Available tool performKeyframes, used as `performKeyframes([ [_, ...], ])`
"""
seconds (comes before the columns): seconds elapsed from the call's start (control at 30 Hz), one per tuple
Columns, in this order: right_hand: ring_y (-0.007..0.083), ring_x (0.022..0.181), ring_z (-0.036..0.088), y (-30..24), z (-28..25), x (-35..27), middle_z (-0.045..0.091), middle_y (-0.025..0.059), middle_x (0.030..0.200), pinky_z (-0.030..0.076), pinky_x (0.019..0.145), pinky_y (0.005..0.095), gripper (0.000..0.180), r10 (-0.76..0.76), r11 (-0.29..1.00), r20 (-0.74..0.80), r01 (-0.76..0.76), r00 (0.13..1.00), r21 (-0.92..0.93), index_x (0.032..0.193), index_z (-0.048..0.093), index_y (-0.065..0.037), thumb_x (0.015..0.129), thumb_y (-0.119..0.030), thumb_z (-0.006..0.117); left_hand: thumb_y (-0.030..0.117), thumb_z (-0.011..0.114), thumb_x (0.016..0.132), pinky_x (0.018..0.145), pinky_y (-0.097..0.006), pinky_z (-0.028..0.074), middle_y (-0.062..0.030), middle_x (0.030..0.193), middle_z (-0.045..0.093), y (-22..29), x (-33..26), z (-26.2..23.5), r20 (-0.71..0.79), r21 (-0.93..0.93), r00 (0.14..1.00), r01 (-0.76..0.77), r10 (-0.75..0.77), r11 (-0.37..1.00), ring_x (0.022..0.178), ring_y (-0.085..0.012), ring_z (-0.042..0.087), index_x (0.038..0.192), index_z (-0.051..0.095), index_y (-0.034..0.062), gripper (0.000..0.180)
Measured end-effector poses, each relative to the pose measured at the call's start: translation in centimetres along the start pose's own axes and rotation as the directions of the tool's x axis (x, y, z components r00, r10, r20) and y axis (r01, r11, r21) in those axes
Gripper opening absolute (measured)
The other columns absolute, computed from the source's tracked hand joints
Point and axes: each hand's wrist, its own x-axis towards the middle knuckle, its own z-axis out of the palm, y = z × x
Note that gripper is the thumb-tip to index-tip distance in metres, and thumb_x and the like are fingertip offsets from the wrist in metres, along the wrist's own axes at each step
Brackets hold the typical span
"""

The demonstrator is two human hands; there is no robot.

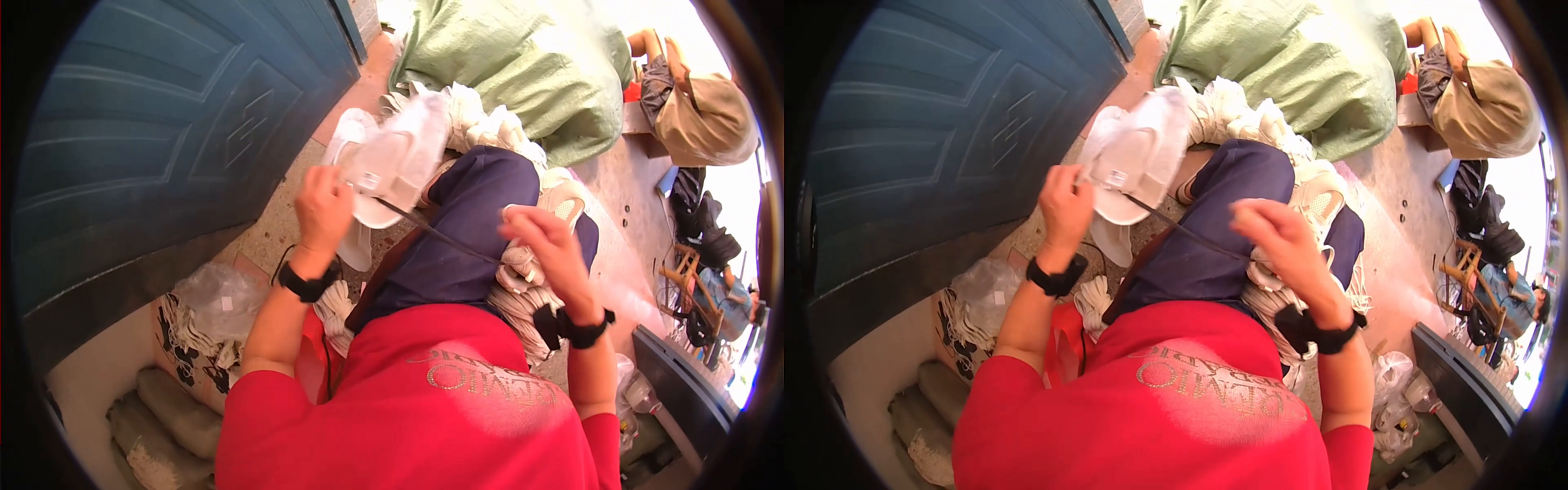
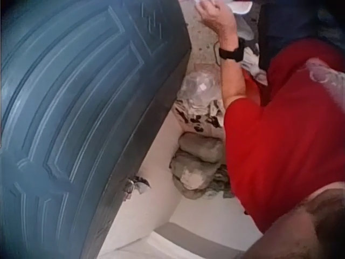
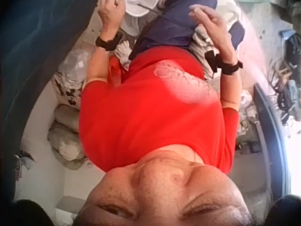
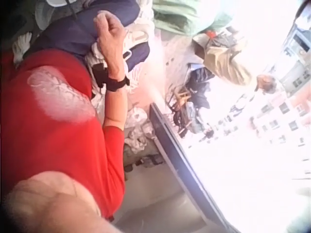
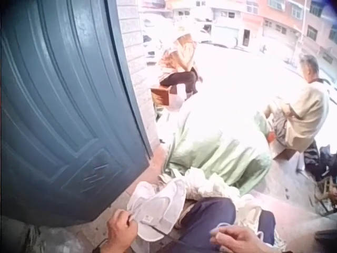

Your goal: Lacing and tying white sneakers while sitting in a workshop.

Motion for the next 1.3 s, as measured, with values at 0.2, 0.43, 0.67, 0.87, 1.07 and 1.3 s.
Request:
performKeyframes([
  [0.2,0.0113,0.075,0.055,2.4,4.8,5.7,0.061,0.0064,0.085,0.044,0.065,0.0230,0.043,0.217,0.964,0.112,-0.231,0.970,0.129,0.097,0.059,0.002,0.088,-0.038,0.047,0.005,0.060,0.067,0.056,-0.035,0.048,-0.0129,0.086,0.052,7.9,-4.2,-0.2,0.024,-0.095,0.935,-0.349,0.353,0.932,0.065,-0.0275,0.056,0.092,0.057,0.0004,0.026],
  [0.43,0.0094,0.084,0.051,2.6,5.0,2.3,0.058,0.0028,0.095,0.043,0.074,0.0249,0.031,-0.016,1.000,0.090,0.013,0.996,0.026,0.103,0.056,0.001,0.091,-0.025,0.046,0.013,0.052,0.086,0.062,-0.026,0.045,-0.0099,0.085,0.060,2.9,-3.8,0.4,0.359,-0.570,0.915,0.371,-0.184,0.733,0.071,-0.0136,0.055,0.092,0.058,0.0015,0.014],
  [0.67,0.0133,0.104,0.049,3.3,4.2,-0.3,0.055,0.0061,0.113,0.038,0.090,0.0277,0.035,-0.025,0.990,0.097,0.011,0.995,0.140,0.117,0.049,0.002,0.092,-0.023,0.046,0.004,0.049,0.083,0.076,-0.022,0.042,-0.0014,0.097,0.055,0.1,-5.0,5.8,0.739,-0.592,0.672,0.676,-0.039,0.439,0.088,-0.0105,0.052,0.109,0.056,0.0024,0.028],
  [0.87,0.0171,0.103,0.053,4.4,5.4,2.1,0.055,0.0092,0.114,0.042,0.088,0.0310,0.044,0.111,0.817,0.137,-0.169,0.984,0.551,0.121,0.045,0.003,0.090,-0.029,0.048,0.004,0.062,0.075,0.091,-0.027,0.039,-0.0081,0.114,0.051,-1.8,-4.9,7.8,0.576,-0.532,0.813,0.293,0.086,0.794,0.108,-0.0179,0.047,0.118,0.051,0.0048,0.044],
  [1.07,0.0121,0.088,0.056,4.1,8.9,1.8,0.060,0.0064,0.098,0.045,0.075,0.0256,0.034,-0.021,0.997,0.200,0.005,0.980,0.080,0.109,0.053,0.005,0.081,-0.012,0.061,0.009,0.066,0.073,0.092,-0.030,0.039,-0.0121,0.114,0.054,-3.0,-5.5,9.6,0.694,-0.592,0.720,0.554,0.021,0.586,0.105,-0.0230,0.051,0.116,0.051,-0.0001,0.047],
  [1.3,0.0109,0.077,0.058,3.5,5.5,1.0,0.063,0.0058,0.085,0.047,0.071,0.0260,0.019,0.127,0.991,0.107,-0.121,0.986,-0.062,0.093,0.059,0.007,0.080,-0.007,0.060,0.004,0.046,0.077,0.068,-0.045,0.047,-0.0187,0.085,0.061,-7.1,-2.5,8.7,0.358,0.038,0.929,0.084,-0.092,0.996,0.080,-0.0378,0.059,0.097,0.056,0.0081,0.022],
])
